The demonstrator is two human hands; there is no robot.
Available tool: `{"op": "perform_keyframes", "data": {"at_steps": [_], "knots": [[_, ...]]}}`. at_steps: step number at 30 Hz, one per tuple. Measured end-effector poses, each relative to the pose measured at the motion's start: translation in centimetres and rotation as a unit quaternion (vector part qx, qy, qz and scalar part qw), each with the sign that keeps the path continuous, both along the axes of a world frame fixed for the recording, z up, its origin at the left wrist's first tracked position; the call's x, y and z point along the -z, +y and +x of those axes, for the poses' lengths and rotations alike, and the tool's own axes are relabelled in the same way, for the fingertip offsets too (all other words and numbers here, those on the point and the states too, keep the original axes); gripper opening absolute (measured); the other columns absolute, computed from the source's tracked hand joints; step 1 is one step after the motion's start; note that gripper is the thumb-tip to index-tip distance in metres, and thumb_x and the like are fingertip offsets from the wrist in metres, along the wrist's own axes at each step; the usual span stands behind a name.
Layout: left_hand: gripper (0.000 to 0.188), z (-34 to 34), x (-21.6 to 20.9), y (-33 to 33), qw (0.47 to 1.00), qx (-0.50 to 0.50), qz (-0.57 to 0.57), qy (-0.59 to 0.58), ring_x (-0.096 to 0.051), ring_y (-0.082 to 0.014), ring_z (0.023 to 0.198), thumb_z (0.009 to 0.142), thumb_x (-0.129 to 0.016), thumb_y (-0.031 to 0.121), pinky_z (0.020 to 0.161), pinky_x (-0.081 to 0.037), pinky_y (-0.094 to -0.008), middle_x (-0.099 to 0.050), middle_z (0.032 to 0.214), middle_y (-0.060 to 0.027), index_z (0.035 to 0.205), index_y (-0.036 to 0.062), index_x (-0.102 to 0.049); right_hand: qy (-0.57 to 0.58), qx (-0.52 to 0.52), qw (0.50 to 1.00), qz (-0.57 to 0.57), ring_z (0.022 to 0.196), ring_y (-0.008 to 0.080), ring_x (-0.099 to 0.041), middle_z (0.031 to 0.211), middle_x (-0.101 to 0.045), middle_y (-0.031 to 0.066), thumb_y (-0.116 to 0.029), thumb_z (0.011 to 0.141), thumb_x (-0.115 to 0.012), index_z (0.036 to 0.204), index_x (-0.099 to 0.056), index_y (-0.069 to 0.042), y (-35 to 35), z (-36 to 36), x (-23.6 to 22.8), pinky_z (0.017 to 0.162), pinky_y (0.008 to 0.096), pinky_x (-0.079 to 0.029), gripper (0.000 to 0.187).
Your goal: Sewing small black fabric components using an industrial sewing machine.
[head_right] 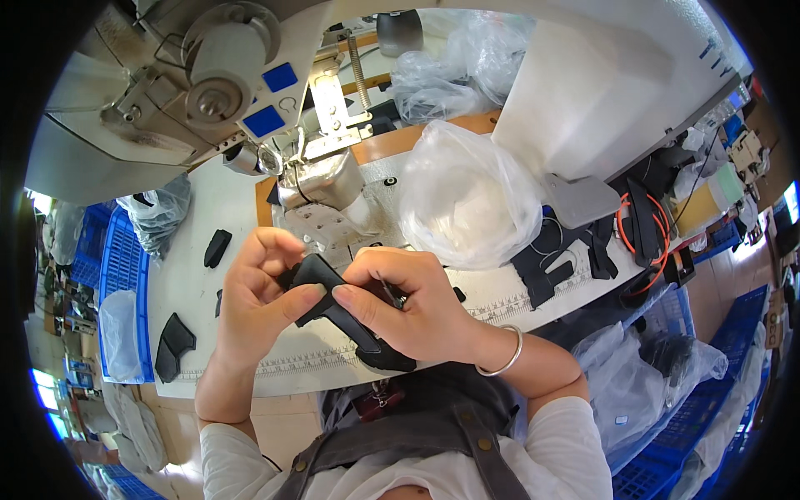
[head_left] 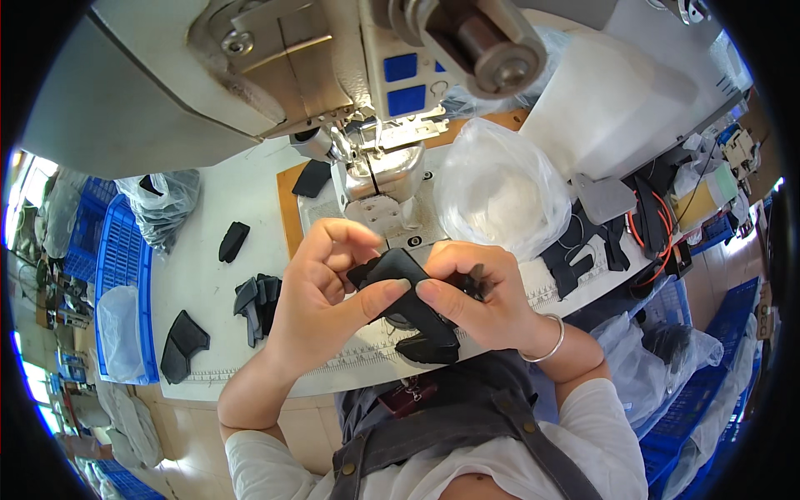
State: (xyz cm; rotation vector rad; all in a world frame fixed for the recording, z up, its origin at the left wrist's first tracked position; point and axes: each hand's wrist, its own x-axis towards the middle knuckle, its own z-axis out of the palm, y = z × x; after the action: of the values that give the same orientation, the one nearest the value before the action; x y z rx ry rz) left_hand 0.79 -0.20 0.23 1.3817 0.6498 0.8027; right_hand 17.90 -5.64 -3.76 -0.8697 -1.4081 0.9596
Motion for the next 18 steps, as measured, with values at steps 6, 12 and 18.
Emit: {"op": "perform_keyframes", "data": {"at_steps": [6, 12, 18], "knots": [[0.013, -1.1, 0.3, 0.2, 0.997, 0.053, 0.029, 0.038, -0.048, -0.0011, 0.067, 0.084, -0.058, 0.007, 0.057, -0.039, -0.0156, -0.056, 0.075, 0.0003, 0.091, -0.0036, -0.057, -0.002, 0.005, 0.999, 0.041, 0.048, 0.0072, -0.038, 0.058, -0.047, 0.0025, -0.009, 0.081, -0.059, 0.073, -0.055, -0.001, -0.1, 0.2, -0.2, 0.045, 0.0233, -0.029, 0.012], [0.012, -0.8, 0.1, 0.1, 0.999, 0.044, 0.011, 0.014, -0.046, -0.0007, 0.066, 0.083, -0.058, 0.008, 0.056, -0.037, -0.0157, -0.055, 0.073, 0.0015, 0.088, -0.0031, -0.057, 0.002, -0.001, 1.000, 0.031, 0.048, 0.0076, -0.039, 0.058, -0.047, 0.0024, -0.010, 0.081, -0.059, 0.073, -0.055, 0.000, 0.1, 0.2, -0.3, 0.045, 0.0231, -0.029, 0.013], [0.010, -0.7, -0.4, 2.0, 0.997, -0.002, 0.064, 0.039, -0.044, 0.0005, 0.061, 0.083, -0.059, 0.008, 0.052, -0.035, -0.0153, -0.054, 0.069, 0.0025, 0.078, -0.0009, -0.056, -0.024, 0.034, 0.999, 0.031, 0.051, 0.0052, -0.041, 0.058, -0.049, 0.0020, -0.009, 0.081, -0.058, 0.073, -0.056, 0.000, 1.5, -0.7, -0.8, 0.045, 0.0220, -0.032, 0.013]]}}
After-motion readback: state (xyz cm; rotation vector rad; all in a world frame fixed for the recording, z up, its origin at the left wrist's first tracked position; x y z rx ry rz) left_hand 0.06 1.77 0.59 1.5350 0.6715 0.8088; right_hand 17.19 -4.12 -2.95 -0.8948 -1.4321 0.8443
